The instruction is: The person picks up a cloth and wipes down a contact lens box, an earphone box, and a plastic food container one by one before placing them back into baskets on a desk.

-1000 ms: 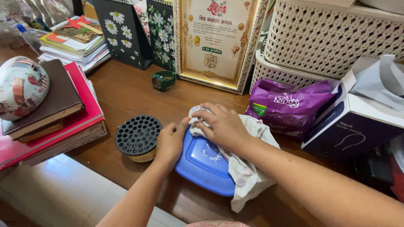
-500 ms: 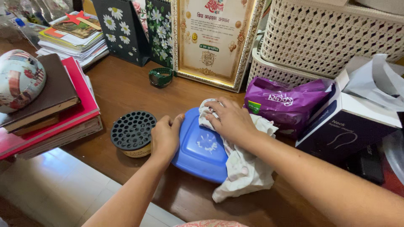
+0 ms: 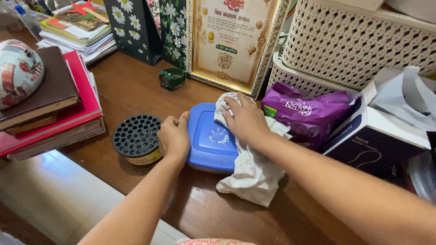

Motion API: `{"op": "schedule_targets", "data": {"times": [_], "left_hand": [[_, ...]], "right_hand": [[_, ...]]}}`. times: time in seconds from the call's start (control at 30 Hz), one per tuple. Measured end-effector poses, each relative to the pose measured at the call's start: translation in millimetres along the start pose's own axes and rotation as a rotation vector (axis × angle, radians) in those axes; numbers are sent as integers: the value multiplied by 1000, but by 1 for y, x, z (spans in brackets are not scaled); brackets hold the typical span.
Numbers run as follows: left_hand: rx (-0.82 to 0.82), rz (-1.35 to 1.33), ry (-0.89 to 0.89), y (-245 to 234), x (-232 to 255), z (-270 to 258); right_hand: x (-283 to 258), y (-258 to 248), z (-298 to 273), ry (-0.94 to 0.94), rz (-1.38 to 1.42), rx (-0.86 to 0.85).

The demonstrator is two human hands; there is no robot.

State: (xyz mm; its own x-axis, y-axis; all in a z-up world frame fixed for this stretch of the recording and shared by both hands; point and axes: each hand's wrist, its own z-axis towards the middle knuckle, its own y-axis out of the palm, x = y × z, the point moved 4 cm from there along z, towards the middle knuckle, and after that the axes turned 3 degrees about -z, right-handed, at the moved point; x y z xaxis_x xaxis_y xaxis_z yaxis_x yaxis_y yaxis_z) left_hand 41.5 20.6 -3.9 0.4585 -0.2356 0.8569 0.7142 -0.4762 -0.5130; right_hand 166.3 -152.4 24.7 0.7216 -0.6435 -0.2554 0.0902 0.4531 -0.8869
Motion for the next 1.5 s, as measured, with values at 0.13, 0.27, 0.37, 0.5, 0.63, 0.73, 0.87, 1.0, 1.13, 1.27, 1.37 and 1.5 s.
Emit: {"op": "schedule_targets", "data": {"times": [0.13, 0.27, 0.37, 0.5, 0.63, 0.73, 0.87, 1.0, 1.13, 1.27, 1.37, 1.5], "left_hand": [[-6, -2, -34, -2, 2, -1], [-30, -13, -76, -2, 3, -2], [-14, -25, -67, -3, 4, -3], [-56, -28, -84, 1, 0, 1], [-38, -37, -10, 5, -5, 5], [-30, -43, 22, 8, -7, 7], [-19, -83, 21, 10, -7, 3], [-22, -80, 26, 10, -4, 3], [-34, -202, 11, 12, -7, 4], [-50, -318, -62, 17, -16, 8], [-54, -413, -93, 22, -21, 13], [-42, -400, -101, 24, -24, 14]], "right_hand": [[-18, -7, -26, -3, -69, 40], [-41, -19, -54, 3, -63, 3], [-54, -27, -70, -32, -64, 0], [-61, -30, -74, -52, -94, -18], [-58, -25, -64, -48, -123, -51], [-54, -16, -47, -85, -111, -23], [-47, -5, -26, -90, -100, -25], [-49, 7, -8, -72, -70, -27], [-59, 15, 2, -141, -9, 0], [-69, 16, 3, -260, 73, -18], [-73, 12, -1, -303, 137, -52], [-72, 1, -16, -341, 200, -81]]}}
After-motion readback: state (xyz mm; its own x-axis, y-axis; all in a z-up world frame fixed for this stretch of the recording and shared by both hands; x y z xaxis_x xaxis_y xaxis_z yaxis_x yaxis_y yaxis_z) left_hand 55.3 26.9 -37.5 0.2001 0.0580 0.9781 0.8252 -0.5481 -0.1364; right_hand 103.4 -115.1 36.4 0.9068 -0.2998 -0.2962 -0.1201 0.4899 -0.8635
